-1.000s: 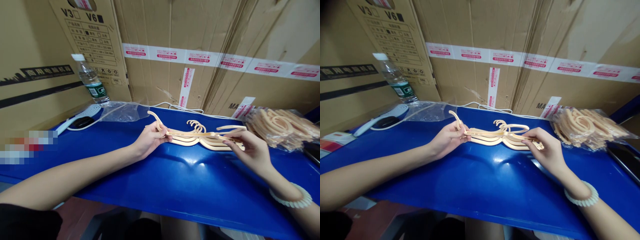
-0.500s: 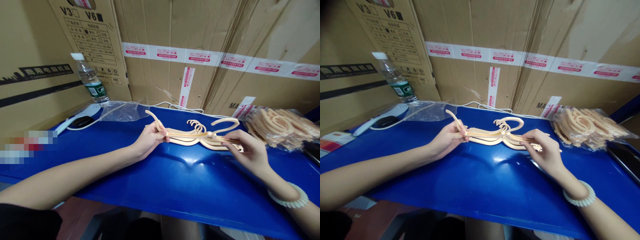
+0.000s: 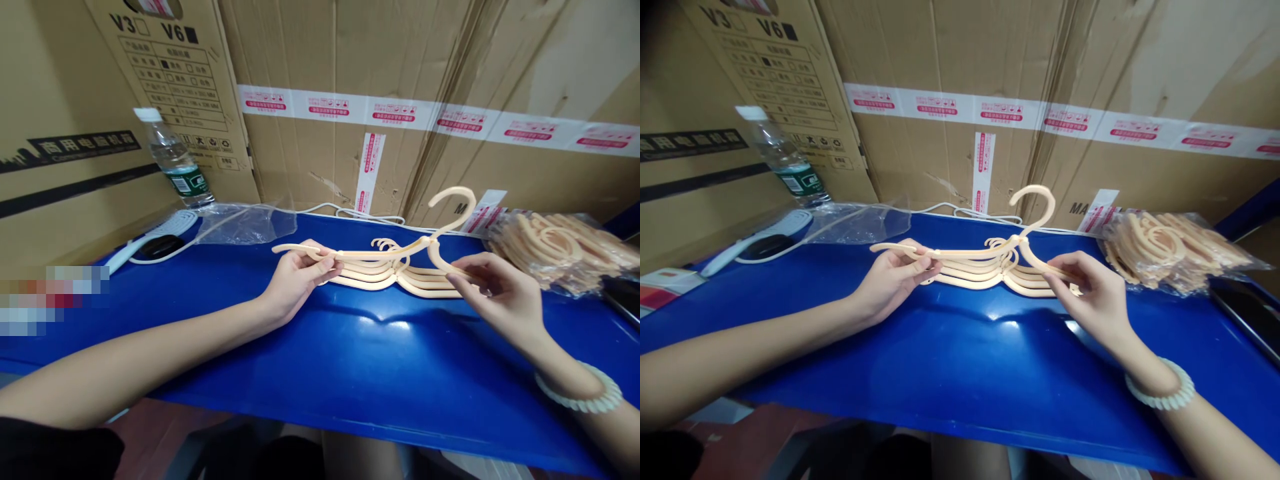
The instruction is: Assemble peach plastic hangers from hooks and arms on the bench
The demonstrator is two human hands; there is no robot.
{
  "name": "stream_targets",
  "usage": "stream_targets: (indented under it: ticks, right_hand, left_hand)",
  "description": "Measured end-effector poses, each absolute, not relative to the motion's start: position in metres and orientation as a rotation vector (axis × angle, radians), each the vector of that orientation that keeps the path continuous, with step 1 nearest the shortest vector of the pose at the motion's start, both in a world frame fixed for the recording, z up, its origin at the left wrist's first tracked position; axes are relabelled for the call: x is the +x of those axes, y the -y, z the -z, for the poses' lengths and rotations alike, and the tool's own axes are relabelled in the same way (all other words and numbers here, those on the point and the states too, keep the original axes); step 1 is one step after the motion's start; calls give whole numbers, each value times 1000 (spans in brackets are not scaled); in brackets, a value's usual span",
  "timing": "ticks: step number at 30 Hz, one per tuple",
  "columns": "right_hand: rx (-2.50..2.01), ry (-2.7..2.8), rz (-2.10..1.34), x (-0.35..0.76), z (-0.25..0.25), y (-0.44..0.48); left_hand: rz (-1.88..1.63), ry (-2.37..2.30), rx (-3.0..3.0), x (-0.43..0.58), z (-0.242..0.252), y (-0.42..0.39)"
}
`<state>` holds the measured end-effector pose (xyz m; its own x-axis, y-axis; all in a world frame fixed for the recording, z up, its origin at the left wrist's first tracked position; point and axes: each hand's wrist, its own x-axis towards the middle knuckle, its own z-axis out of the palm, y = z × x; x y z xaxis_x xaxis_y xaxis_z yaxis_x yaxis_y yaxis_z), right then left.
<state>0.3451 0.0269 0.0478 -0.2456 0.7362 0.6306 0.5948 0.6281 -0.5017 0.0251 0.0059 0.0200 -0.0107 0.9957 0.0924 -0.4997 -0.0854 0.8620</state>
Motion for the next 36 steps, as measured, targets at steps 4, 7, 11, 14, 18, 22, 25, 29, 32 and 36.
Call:
stream_targets:
  ticks: [4,7,11,14,18,22,25,29,32,36]
  right_hand:
    - [-1100,1880,-415,350,-59,-29]
    - [-1130,1955,-539,356,-67,-31]
    - [-1149,2133,-601,361,-65,-34]
    - [-1174,2273,-591,361,-57,-35]
    - [-1179,2444,-499,360,-53,-35]
    - [-1153,2573,-427,359,-53,-37]
    - [-1118,2627,-326,359,-53,-38]
    - [-1120,2630,-277,360,-52,-40]
    - [-1173,2623,-260,363,-51,-42]
    - [-1205,2635,-231,365,-49,-44]
  left_hand:
    - [-1299,-873,1160,32,-22,11]
    - [-1050,-810,1852,38,-22,32]
    - [-799,-492,2661,41,-19,50]
    - [-679,-541,2812,41,-15,50]
    - [-594,-681,2800,38,-11,44]
    - [-571,-748,2747,37,-11,43]
    - [-560,-779,2766,38,-12,44]
    - [-523,-825,2838,38,-11,45]
    - [-488,-876,2883,36,-10,43]
    - [-436,-937,2891,33,-10,38]
